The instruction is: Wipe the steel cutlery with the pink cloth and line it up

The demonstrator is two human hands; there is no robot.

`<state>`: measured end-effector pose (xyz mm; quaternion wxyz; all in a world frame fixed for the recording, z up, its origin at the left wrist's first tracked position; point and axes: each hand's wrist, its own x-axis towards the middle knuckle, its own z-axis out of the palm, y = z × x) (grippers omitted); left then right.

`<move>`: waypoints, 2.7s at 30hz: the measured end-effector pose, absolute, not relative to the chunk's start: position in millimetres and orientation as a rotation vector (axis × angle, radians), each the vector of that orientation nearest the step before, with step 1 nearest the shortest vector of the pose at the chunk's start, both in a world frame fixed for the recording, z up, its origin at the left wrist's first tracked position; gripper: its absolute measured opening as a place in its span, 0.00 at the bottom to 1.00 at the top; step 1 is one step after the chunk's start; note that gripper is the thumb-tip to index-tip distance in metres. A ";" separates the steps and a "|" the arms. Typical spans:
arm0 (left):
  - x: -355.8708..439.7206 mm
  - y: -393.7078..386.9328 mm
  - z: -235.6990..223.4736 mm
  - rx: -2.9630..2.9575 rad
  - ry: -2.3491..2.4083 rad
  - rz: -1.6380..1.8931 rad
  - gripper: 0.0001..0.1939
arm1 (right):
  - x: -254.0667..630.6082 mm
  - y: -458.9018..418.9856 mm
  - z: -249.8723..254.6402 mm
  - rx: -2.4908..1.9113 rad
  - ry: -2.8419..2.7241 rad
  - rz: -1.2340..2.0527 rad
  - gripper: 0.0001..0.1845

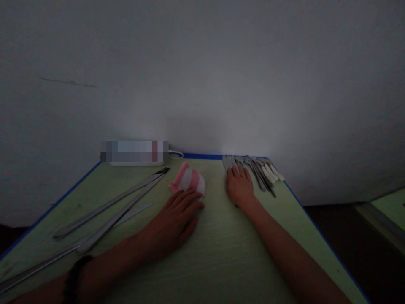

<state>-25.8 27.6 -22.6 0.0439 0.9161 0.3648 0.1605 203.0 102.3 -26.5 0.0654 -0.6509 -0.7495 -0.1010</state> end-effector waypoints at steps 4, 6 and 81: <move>-26.1 27.1 -21.9 2.799 1.112 0.475 0.17 | 201.8 101.6 -25.3 -1.967 -2.270 -0.312 0.25; -26.1 27.3 -21.3 2.798 1.117 0.463 0.17 | 201.4 101.5 -25.2 -1.967 -2.266 -0.310 0.25; -153.6 85.7 58.2 2.190 1.732 -0.394 0.14 | 138.5 56.6 -30.9 -1.101 -2.407 0.033 0.19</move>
